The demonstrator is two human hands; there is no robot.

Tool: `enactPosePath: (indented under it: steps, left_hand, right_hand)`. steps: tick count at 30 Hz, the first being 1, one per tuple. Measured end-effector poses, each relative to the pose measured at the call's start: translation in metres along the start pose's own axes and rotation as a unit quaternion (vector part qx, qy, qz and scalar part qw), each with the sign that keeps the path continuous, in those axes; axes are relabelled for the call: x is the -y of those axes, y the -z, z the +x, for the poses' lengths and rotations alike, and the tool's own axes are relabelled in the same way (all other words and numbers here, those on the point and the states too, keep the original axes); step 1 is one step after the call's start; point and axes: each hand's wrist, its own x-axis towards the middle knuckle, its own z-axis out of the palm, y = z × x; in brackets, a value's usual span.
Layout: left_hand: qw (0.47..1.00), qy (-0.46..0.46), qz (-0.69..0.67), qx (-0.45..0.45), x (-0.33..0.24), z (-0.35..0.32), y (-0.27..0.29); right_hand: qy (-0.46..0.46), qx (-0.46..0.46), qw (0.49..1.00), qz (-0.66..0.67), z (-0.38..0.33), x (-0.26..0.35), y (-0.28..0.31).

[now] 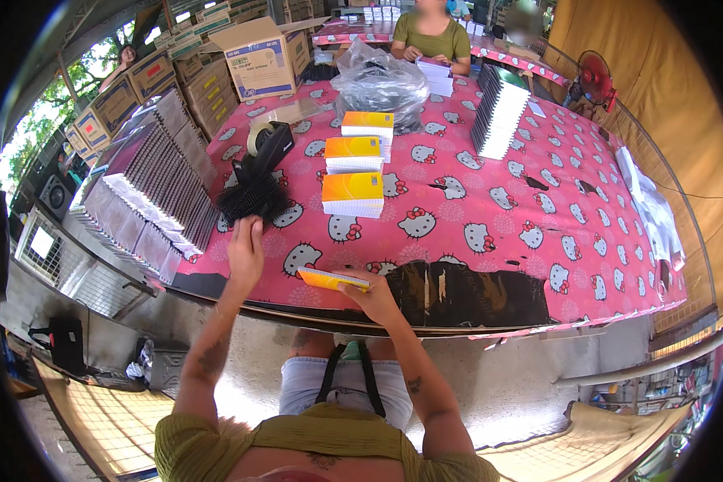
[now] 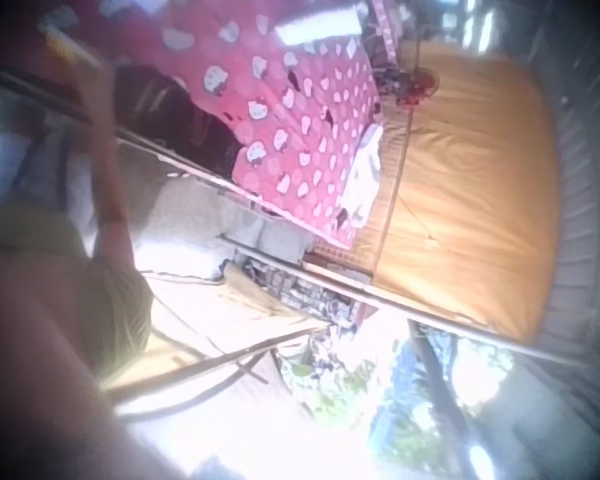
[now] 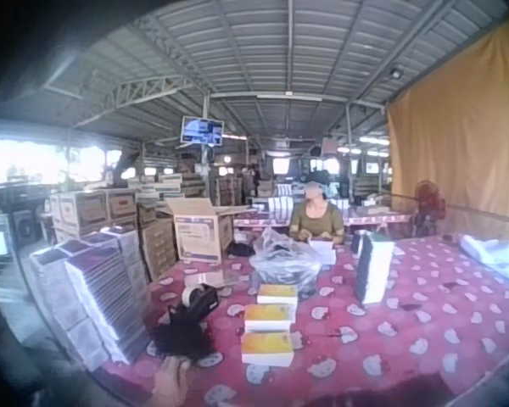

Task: The person organizes yellow booklets by hand, sliding them into a sequence on a table and checking their alignment.

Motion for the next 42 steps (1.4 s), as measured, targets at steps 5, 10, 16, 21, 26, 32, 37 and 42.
enactPosePath:
  steps: [5, 10, 16, 21, 26, 32, 37, 42]
  left_hand:
    - [0.886, 0.12, -0.447, 0.027, -0.037, -0.1, -0.031]
    - [0.903, 0.18, -0.39, -0.003, -0.051, -0.081, -0.001]
    - [0.981, 0.058, -0.182, 0.036, -0.048, -0.076, 0.028]
    - [0.919, 0.171, -0.353, 0.044, -0.049, -0.11, -0.004]
    - [0.882, 0.218, -0.417, -0.013, -0.058, -0.097, 0.005]
    - [0.987, 0.042, -0.137, 0.078, -0.032, -0.082, 0.042]
    - [0.98, 0.003, -0.192, 0.049, -0.03, -0.08, 0.037]
    - [0.976, 0.017, -0.193, 0.095, -0.032, -0.078, 0.04]
  right_hand:
    - [0.009, 0.026, 1.0, 0.012, 0.012, -0.01, -0.017]
    - [-0.002, -0.017, 1.0, 0.004, 0.005, -0.002, -0.005]
    - [-0.019, -0.008, 1.0, -0.012, 0.006, -0.01, -0.015]
    - [-0.021, -0.008, 1.0, -0.006, 0.005, -0.009, -0.023]
    - [-0.026, -0.014, 1.0, 0.009, 0.0, -0.005, -0.017]
    - [-0.029, -0.004, 0.999, -0.025, 0.002, -0.006, -0.019]
    - [-0.026, -0.011, 0.999, 0.019, 0.002, -0.013, -0.019]
    - [-0.018, -0.01, 1.0, 0.017, 0.002, -0.01, -0.019]
